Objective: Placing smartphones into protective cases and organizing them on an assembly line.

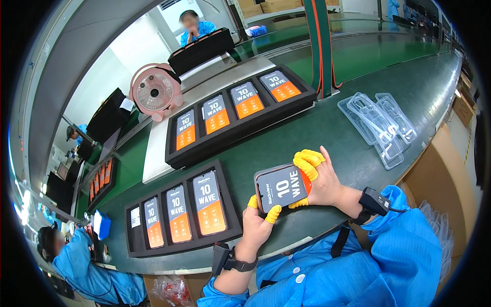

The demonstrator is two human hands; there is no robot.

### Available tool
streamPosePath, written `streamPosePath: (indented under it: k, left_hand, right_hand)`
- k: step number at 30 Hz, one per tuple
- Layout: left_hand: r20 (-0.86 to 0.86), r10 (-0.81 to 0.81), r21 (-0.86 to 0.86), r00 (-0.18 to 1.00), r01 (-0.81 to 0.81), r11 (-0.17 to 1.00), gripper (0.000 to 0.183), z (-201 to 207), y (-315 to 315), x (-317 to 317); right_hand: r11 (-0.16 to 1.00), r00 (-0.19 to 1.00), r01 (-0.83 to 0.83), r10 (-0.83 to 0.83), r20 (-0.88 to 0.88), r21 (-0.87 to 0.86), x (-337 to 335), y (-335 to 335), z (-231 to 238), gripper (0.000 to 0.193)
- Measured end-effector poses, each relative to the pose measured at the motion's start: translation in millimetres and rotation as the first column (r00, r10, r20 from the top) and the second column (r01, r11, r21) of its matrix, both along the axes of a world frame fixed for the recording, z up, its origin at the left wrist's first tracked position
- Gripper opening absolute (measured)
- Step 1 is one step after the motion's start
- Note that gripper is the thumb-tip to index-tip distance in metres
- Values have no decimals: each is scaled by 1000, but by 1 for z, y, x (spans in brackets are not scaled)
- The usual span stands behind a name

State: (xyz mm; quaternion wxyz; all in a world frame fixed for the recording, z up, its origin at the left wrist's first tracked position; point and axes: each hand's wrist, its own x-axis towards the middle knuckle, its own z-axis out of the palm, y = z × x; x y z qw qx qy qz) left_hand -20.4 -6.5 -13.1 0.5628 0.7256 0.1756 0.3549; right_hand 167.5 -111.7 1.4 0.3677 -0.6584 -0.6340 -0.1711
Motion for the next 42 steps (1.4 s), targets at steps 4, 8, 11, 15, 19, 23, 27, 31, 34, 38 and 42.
streamPosePath:
  k: [4, 8, 11, 15, 19, 23, 27, 31, 34, 38, 42]
  left_hand:
    - [-52, 86, 120, 995, -80, 990, 29, 10, -4, -1]
    - [-50, 127, 124, 991, -120, 985, 27, 10, -4, -2]
    - [-40, 96, 43, 995, -94, 995, 27, 6, 2, -2]
    - [-2, 61, -35, 998, -61, 997, 27, 2, 4, -2]
    - [-52, 143, 13, 988, -143, 990, 26, 0, 6, 1]
    - [-36, 213, 96, 976, -209, 973, 26, -3, 4, 4]
    - [-103, 301, 216, 948, -274, 937, 25, 4, 3, 2]
    - [-119, 230, 147, 966, -212, 966, 31, -7, 17, 0]
    - [133, -157, -192, 979, 181, 964, 64, -7, 19, 1]
    - [-63, -319, 66, 946, 323, 944, 78, -6, -1, 11]
    - [-387, -393, -107, 834, 383, 918, 50, 0, -12, 9]
  right_hand:
    - [996, 996, -82, 83, -25, 23, 3, -4, 11, 92]
    - [999, 997, -48, 48, -54, 7, 14, 2, 13, 77]
    - [1000, 997, 5, -4, -78, 1, 13, 4, 12, 63]
    - [998, 998, 24, -21, -61, 57, 12, 1, 8, 62]
    - [996, 996, 63, -58, -69, 69, 5, 2, 11, 60]
    - [992, 994, 72, -62, -93, 101, 4, 2, 13, 57]
    - [981, 994, 88, -75, -79, 173, 0, 5, 11, 54]
    - [993, 985, 89, -76, -157, 77, 0, 5, 18, 52]
    - [999, 746, 22, 6, -666, 35, 4, 7, 15, 48]
    - [849, -52, -381, 376, -925, 366, 2, 11, 3, 45]
    - [850, -63, -440, 293, -954, 290, -8, 16, -10, 44]
